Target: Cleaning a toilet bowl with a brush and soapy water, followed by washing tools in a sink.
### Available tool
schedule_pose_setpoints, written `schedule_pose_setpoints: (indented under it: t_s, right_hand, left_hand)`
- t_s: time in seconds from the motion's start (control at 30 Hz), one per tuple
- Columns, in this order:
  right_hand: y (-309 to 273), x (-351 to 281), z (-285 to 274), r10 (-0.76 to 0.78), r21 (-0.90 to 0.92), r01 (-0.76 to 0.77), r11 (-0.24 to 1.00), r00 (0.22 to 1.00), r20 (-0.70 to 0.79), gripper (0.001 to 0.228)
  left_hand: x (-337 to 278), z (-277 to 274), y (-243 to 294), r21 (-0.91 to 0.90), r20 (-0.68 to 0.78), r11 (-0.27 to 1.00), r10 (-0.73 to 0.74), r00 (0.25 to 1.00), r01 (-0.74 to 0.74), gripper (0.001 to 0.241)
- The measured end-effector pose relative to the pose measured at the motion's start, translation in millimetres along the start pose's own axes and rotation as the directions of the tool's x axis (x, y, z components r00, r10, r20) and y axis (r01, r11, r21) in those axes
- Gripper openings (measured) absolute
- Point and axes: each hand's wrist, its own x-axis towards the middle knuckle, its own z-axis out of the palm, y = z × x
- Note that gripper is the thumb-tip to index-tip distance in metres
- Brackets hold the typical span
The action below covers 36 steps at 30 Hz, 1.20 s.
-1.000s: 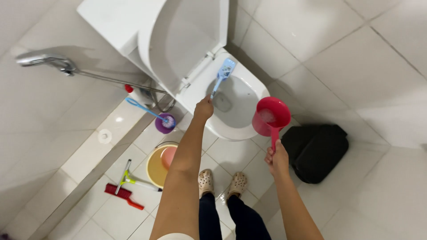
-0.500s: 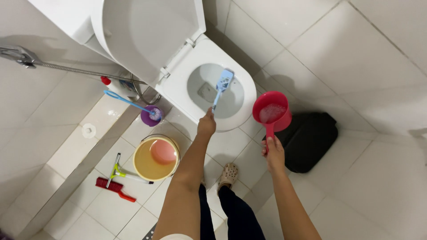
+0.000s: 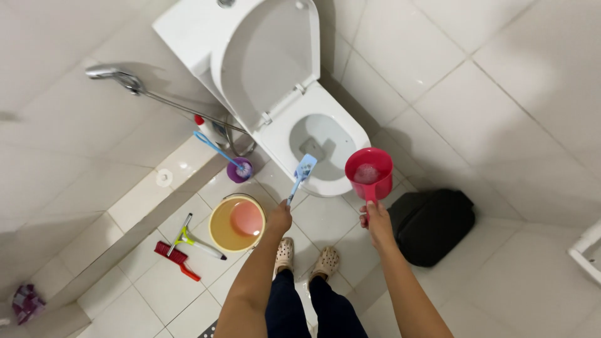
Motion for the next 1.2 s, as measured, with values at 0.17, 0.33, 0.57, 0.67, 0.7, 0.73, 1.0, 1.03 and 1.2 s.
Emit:
schedule_pose_setpoints:
  t_s: [0.17,0.33,0.57,0.67,0.7,0.73,1.0,1.03,1.2]
  right_hand:
    - [-9.3,4.3,3.7,-0.007,0.008,0.006,1.0,0.993,0.116,0.032]
    - [-46.4,-33.5,34.0,0.103,-0.047,-0.096,0.994,0.972,0.209,0.034]
    - [-70.2,-95.5,69.9,0.178,-0.063,-0.167,0.984,0.917,0.357,0.033]
    - [-68.2,-104.2,87.0,0.201,-0.061,-0.196,0.979,0.86,0.468,0.035]
    - [-68.3,-105.8,91.7,0.201,-0.085,-0.183,0.979,0.839,0.506,0.037]
    - [-74.1,-110.5,98.9,0.197,-0.09,-0.175,0.98,0.838,0.51,0.037]
    - [-59.8,-116.6,155.3,-0.009,-0.125,0.07,0.99,0.901,0.435,0.032]
    - [-52.4,-101.8,167.4,-0.014,-0.13,0.081,0.988,0.895,0.445,0.032]
    - [92.3,-11.6,138.1,-0.146,-0.246,0.313,0.917,0.839,0.524,0.017]
  left_hand:
    - [-16.3,-27.9,8.9,-0.188,-0.173,0.978,0.056,0.983,-0.089,0.04]
    - [-41.7,-66.9,37.6,-0.314,-0.343,0.917,0.134,0.93,-0.248,0.036]
    - [-127.2,-124.8,102.3,-0.963,0.267,0.036,-0.009,0.964,0.267,0.018]
    - [-155.6,-141.6,120.3,-0.98,0.194,-0.046,-0.012,0.981,0.193,0.027]
    - [-165.6,-147.0,127.2,-0.986,0.163,-0.048,-0.048,0.985,0.161,0.03]
    - [-167.1,-153.1,130.2,-0.987,0.156,-0.054,-0.046,0.987,0.154,0.03]
    - [-147.1,-166.5,112.4,-0.967,-0.08,0.249,-0.059,0.995,-0.063,0.021]
    - [-99.5,-149.7,102.9,-0.968,-0.093,0.24,-0.061,0.994,-0.076,0.021]
    - [-29.9,-160.0,26.7,-0.956,-0.096,0.279,-0.005,0.995,-0.091,0.024]
